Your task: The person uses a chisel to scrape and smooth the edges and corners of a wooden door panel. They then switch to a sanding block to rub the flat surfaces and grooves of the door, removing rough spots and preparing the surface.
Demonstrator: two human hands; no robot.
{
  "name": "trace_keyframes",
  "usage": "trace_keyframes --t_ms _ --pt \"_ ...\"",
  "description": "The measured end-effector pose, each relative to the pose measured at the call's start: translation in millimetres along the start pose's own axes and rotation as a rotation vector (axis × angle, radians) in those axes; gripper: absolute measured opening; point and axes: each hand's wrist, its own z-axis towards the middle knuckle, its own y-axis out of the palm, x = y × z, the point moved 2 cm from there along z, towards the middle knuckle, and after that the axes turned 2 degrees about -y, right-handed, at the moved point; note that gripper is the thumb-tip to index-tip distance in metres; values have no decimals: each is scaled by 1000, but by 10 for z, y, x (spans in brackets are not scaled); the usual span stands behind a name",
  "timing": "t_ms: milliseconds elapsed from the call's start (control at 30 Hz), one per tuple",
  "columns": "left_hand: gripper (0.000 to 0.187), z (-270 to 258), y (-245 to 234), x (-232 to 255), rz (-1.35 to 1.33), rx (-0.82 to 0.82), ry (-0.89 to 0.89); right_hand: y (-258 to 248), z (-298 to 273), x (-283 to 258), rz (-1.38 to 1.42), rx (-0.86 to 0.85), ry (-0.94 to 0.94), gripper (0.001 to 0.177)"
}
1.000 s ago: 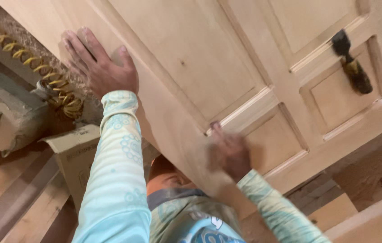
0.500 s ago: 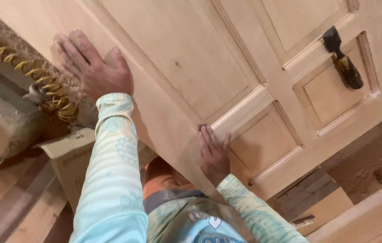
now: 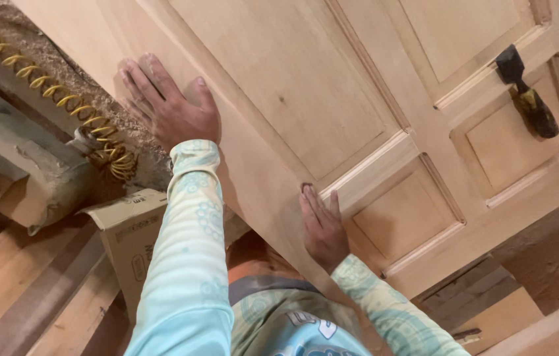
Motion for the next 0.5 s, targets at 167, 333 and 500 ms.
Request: trace_keyframes --t_ms 167,333,500 --pt "79 78 -30 15 53 42 21 125 645 -105 108 75 -16 52" --pt "80 -25 -16 22 -12 -18 -18 218 1194 -164 153 15 -114 53" --pt "82 60 -64 25 5 -5 9 -209 685 -43 74 -73 -99 47"
